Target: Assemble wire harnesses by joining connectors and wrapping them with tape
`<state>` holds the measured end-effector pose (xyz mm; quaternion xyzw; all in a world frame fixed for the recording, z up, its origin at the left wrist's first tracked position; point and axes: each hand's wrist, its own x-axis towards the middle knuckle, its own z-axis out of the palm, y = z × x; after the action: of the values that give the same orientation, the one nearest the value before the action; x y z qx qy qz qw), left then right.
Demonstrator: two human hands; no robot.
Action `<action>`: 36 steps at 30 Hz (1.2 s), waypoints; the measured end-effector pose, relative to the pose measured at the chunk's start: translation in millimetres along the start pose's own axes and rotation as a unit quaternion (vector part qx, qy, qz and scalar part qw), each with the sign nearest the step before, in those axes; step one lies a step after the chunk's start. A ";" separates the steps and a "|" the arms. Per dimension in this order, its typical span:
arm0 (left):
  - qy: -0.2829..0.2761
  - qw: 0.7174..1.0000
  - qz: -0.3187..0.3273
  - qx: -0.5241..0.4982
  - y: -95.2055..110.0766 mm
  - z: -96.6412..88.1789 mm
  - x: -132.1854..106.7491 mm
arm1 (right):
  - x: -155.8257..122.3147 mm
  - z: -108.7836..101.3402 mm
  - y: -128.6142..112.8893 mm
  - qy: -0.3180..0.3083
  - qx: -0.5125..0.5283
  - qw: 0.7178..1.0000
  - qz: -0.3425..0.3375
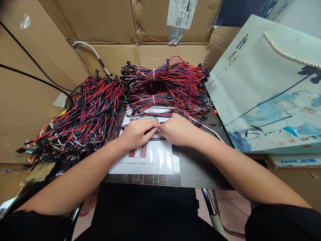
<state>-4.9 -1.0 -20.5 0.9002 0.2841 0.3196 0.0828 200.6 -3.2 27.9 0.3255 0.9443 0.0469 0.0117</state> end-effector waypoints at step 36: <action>-0.001 0.995 -0.032 0.096 4.4 -1.8 0.1 | -4.6 25.3 1.2 0.105 0.059 0.993 0.007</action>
<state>-3.9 -4.7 -17.7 0.8949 0.3418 0.2868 0.0068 206.3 -3.0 2.9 0.3258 0.9390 0.0251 -0.1068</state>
